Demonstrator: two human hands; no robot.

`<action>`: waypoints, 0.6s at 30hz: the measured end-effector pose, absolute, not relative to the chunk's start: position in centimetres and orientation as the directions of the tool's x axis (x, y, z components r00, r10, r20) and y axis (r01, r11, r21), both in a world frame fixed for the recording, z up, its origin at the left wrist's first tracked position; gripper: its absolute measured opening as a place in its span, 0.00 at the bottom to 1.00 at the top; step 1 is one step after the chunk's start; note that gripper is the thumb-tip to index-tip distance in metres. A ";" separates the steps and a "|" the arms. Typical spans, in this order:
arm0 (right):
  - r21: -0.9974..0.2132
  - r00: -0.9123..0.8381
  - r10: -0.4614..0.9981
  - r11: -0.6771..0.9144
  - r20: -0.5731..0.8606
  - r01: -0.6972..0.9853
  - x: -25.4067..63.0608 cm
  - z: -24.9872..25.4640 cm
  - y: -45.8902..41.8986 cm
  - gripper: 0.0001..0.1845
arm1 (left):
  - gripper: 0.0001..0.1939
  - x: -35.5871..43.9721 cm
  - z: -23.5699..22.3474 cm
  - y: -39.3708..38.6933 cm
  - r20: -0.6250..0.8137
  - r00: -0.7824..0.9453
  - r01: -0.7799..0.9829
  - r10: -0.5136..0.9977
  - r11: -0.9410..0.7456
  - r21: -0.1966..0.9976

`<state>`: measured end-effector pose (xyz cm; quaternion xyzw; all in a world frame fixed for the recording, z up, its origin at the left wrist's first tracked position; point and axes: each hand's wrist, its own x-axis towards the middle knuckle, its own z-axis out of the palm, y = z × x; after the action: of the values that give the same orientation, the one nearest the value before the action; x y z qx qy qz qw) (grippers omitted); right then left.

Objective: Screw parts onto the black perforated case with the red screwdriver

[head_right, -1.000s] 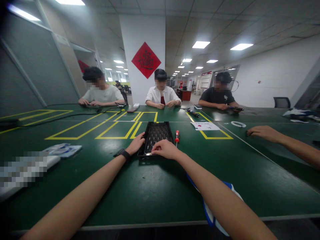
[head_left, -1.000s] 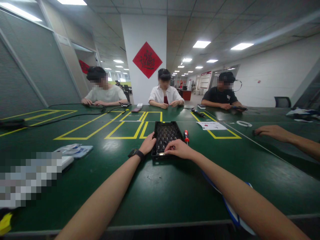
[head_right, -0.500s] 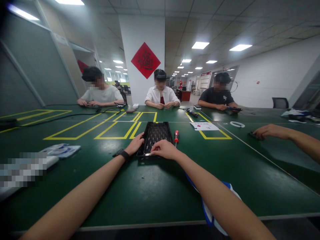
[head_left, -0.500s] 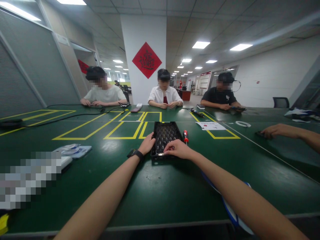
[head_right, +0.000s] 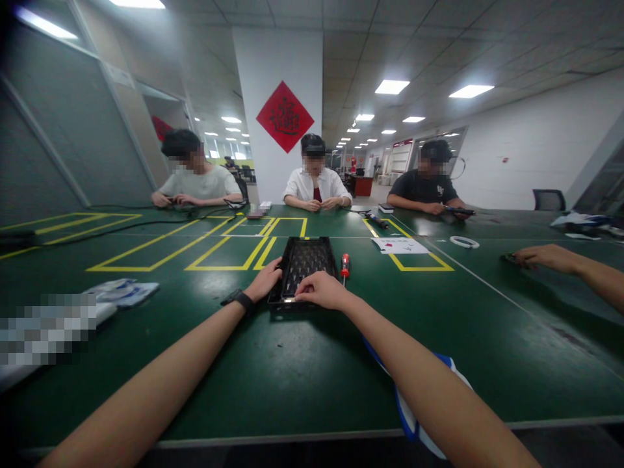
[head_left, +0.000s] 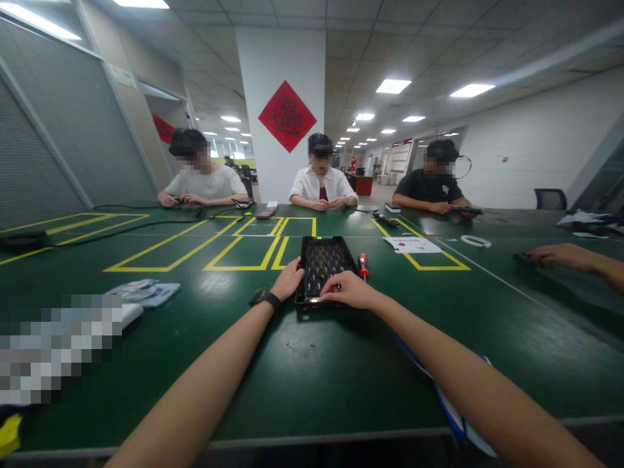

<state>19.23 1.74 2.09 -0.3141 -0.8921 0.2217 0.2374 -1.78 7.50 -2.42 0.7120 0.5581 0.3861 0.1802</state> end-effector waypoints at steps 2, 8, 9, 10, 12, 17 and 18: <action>-0.542 -0.693 0.662 0.709 0.287 0.452 19.3 2.1 1.7 0.14 | 0.29 -1.8 -2.4 7.5 0.351 0.076 0.649 0.933 -0.313 0.693; -0.527 -0.669 0.669 0.715 0.324 0.460 19.2 2.3 1.4 0.13 | 0.29 -1.7 -2.3 7.4 0.355 0.075 0.632 0.932 -0.320 0.706; -0.526 -0.670 0.671 0.713 0.318 0.464 19.2 2.4 1.4 0.13 | 0.29 -1.7 -2.2 7.3 0.356 0.077 0.630 0.931 -0.322 0.706; -0.526 -0.670 0.673 0.710 0.313 0.468 19.2 2.4 1.4 0.13 | 0.29 -1.7 -2.2 7.3 0.356 0.078 0.628 0.931 -0.323 0.708; -0.527 -0.670 0.678 0.705 0.303 0.475 19.2 2.4 1.4 0.13 | 0.29 -1.7 -2.2 7.3 0.359 0.078 0.623 0.930 -0.326 0.711; -0.527 -0.666 0.690 0.693 0.285 0.493 19.2 2.3 1.6 0.13 | 0.29 -1.9 -2.5 7.6 0.362 0.079 0.618 0.929 -0.331 0.713; -0.527 -0.667 0.690 0.692 0.281 0.494 19.2 2.2 1.6 0.13 | 0.29 -1.9 -2.5 7.6 0.361 0.081 0.619 0.929 -0.331 0.712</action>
<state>19.22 1.64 2.21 -0.3329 -0.8889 0.2081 0.2360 -1.87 7.63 -2.53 0.7096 0.5453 0.4026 0.1925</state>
